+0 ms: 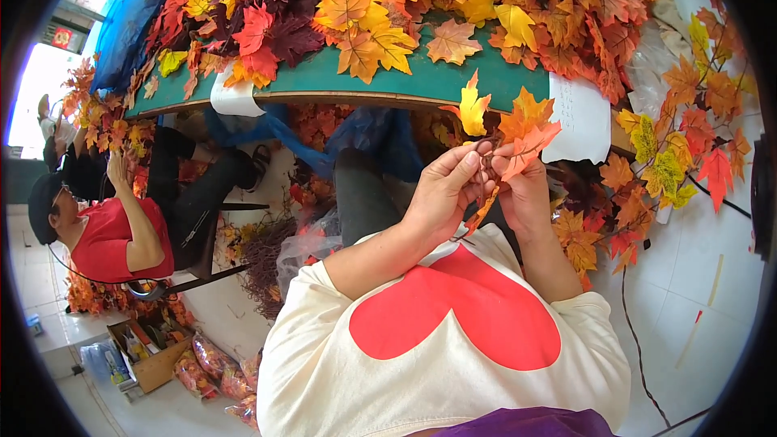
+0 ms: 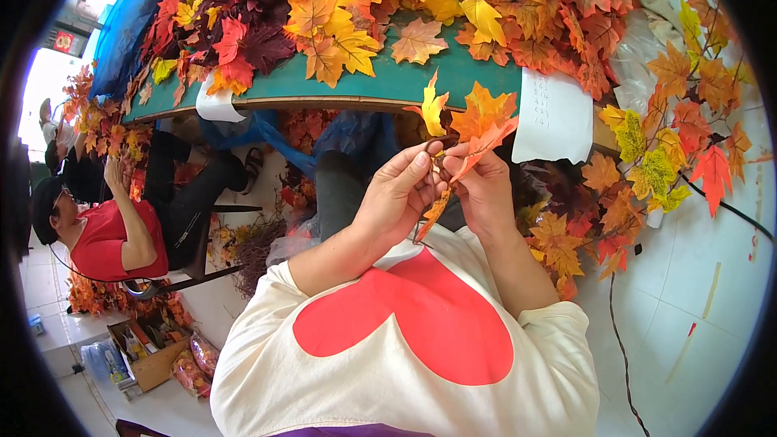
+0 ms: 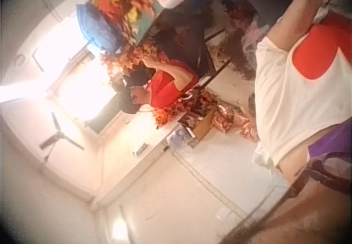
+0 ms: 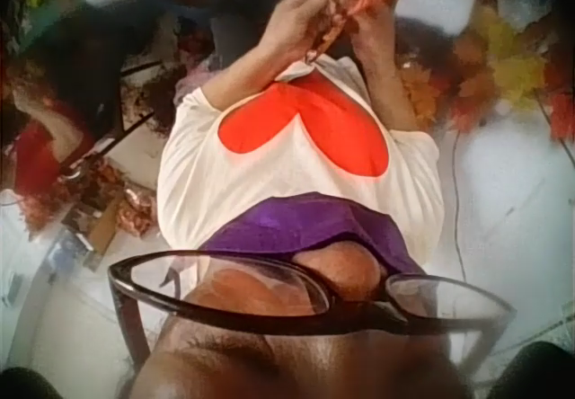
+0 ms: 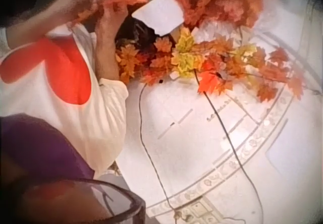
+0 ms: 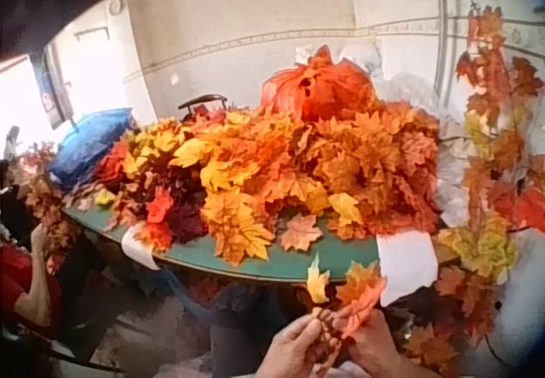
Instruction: The person attaches artificial maple leaves to a wire or stem by hand to create decorative garlands.
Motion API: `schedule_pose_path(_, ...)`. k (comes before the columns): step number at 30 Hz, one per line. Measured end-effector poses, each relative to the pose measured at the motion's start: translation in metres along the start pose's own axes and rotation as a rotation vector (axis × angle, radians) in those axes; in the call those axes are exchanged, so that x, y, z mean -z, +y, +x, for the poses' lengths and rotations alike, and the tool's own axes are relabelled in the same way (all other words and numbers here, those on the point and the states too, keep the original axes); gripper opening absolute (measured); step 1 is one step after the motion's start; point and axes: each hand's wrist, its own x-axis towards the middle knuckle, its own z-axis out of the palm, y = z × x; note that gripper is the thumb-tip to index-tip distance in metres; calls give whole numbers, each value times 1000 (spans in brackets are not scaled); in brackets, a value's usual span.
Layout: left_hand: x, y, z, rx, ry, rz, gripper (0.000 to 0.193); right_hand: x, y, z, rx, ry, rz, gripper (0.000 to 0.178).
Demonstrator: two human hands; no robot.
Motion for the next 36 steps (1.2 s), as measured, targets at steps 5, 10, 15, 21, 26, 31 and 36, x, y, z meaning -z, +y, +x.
schedule_pose_path(5, -7, 15, -2, 107, -74, -87, 25, 11, 2, 9, 16, 54, -75, 9)
schedule_pose_path(10, 2, 20, -2, 195, -123, -16, 26, 14, 1, 16, 93, -3, -107, 8)
schedule_pose_path(15, 7, 15, -5, 275, -102, 62, 21, 11, -3, 19, 53, -49, -1, 8)
schedule_pose_path(21, 13, 11, 2, 10, 65, 179, 19, 10, 13, 23, -143, -186, 42, 21)
schedule_pose_path(26, 19, 15, 6, -145, 163, 217, 14, 9, -19, -3, 352, -33, -930, 27)
schedule_pose_path(31, 22, -4, 7, -89, 67, 257, 12, -21, -33, 0, 956, -333, -1293, 29)
schedule_pose_path(36, 28, 16, 4, -19, 53, 178, 10, -1, -10, 20, 704, -285, -1232, 32)
